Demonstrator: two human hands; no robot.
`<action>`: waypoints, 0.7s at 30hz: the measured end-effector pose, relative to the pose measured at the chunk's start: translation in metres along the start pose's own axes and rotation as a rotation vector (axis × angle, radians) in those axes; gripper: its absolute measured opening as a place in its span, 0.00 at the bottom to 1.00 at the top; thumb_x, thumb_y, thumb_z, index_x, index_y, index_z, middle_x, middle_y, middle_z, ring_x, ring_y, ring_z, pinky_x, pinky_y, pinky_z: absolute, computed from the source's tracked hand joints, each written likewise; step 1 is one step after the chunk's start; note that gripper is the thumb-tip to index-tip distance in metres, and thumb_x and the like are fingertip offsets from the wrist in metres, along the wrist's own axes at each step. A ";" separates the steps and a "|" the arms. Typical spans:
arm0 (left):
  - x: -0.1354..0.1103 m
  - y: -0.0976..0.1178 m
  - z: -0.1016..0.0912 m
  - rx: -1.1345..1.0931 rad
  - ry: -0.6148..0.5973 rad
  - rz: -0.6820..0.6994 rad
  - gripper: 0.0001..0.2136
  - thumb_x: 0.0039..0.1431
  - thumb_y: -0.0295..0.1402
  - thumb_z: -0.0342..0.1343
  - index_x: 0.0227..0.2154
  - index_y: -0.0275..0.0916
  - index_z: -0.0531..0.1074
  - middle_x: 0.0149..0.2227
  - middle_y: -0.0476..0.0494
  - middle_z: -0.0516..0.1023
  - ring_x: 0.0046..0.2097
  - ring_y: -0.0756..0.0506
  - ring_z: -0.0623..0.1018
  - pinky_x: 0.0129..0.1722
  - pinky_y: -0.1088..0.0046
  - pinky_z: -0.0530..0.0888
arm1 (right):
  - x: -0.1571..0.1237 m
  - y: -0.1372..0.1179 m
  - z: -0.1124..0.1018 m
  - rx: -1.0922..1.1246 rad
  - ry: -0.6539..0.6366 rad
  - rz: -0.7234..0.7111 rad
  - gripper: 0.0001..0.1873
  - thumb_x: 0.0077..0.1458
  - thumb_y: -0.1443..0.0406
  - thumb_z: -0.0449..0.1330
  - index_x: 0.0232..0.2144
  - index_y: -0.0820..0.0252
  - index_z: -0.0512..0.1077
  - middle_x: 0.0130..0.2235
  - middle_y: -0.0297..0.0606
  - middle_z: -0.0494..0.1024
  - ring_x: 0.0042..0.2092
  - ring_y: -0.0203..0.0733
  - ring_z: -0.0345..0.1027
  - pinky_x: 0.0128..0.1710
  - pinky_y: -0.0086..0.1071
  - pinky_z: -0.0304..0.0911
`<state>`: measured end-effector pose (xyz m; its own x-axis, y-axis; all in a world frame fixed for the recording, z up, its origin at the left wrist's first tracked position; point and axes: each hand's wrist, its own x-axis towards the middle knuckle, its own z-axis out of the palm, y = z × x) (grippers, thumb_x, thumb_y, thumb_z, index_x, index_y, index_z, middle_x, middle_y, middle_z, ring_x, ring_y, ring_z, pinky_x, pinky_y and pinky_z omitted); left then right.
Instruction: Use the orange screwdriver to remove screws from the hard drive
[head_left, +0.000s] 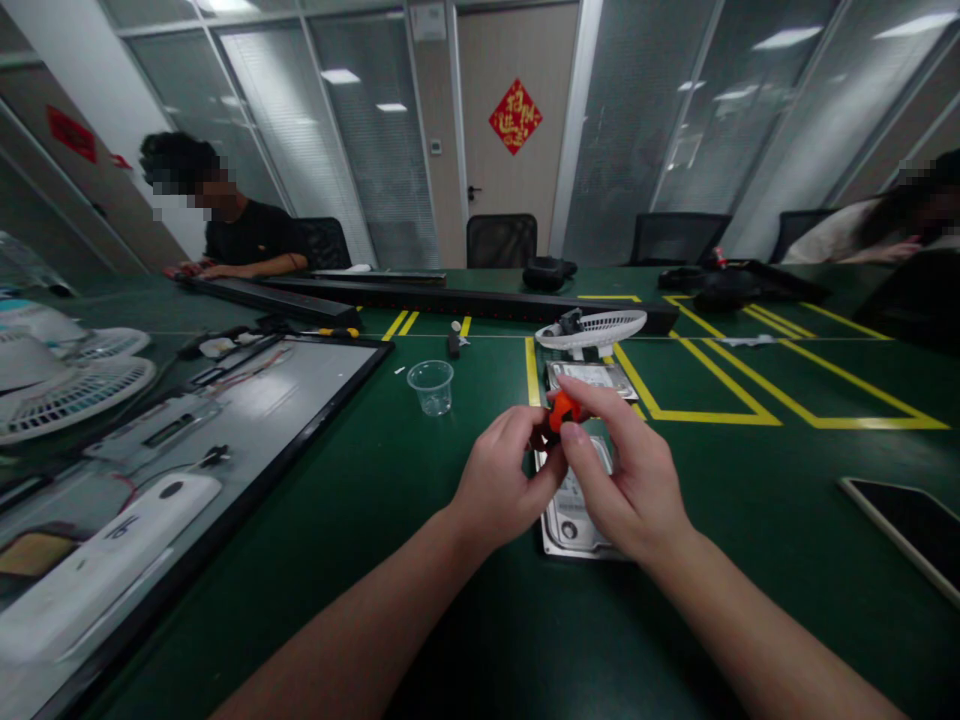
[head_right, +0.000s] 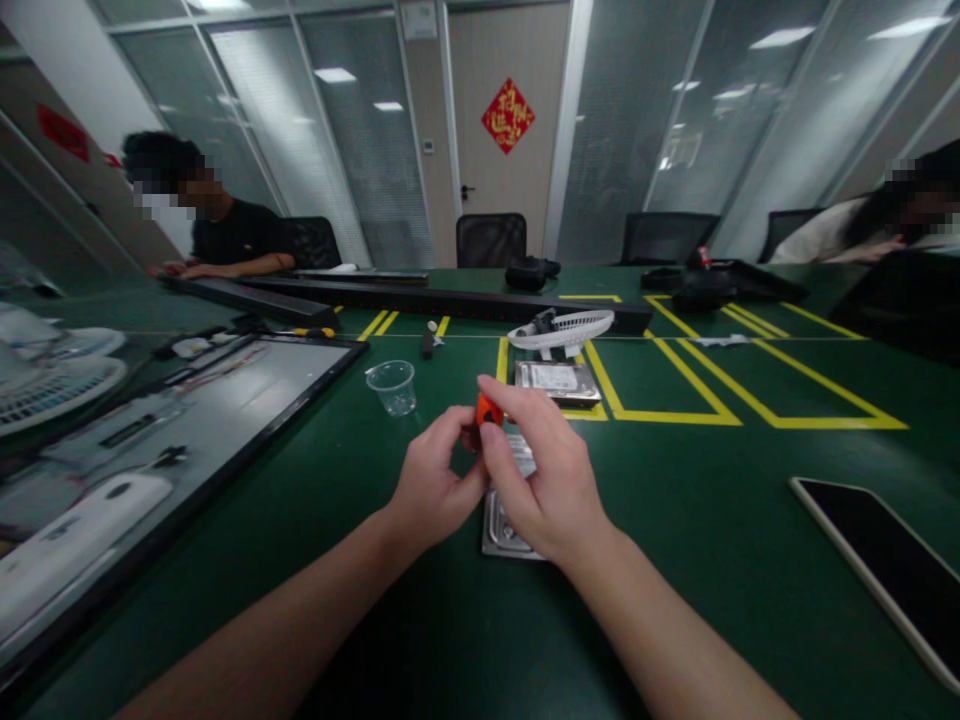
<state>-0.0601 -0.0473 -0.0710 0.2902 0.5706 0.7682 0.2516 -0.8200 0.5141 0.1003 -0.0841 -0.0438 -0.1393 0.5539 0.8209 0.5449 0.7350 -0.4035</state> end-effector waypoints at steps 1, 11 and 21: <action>0.000 0.000 0.000 0.005 0.000 0.003 0.04 0.68 0.29 0.58 0.42 0.40 0.69 0.36 0.47 0.76 0.37 0.47 0.76 0.39 0.70 0.74 | 0.000 0.000 0.000 0.008 -0.004 0.001 0.24 0.70 0.68 0.58 0.66 0.51 0.68 0.56 0.44 0.81 0.56 0.50 0.76 0.55 0.48 0.73; -0.001 -0.001 0.001 0.004 0.032 0.013 0.08 0.64 0.28 0.61 0.44 0.40 0.70 0.38 0.46 0.77 0.37 0.47 0.76 0.38 0.70 0.75 | 0.003 0.002 0.001 -0.031 0.072 -0.015 0.22 0.65 0.69 0.65 0.59 0.53 0.72 0.47 0.41 0.79 0.47 0.47 0.75 0.49 0.45 0.74; -0.001 0.002 0.001 0.025 0.014 0.014 0.04 0.67 0.30 0.58 0.42 0.40 0.70 0.37 0.45 0.77 0.38 0.46 0.76 0.38 0.68 0.74 | 0.001 -0.001 0.001 -0.004 -0.004 -0.010 0.26 0.69 0.69 0.57 0.66 0.50 0.68 0.55 0.44 0.81 0.56 0.51 0.76 0.55 0.49 0.74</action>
<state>-0.0593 -0.0490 -0.0711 0.2806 0.5586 0.7805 0.2708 -0.8262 0.4940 0.0991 -0.0839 -0.0435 -0.1483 0.5479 0.8233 0.5468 0.7391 -0.3933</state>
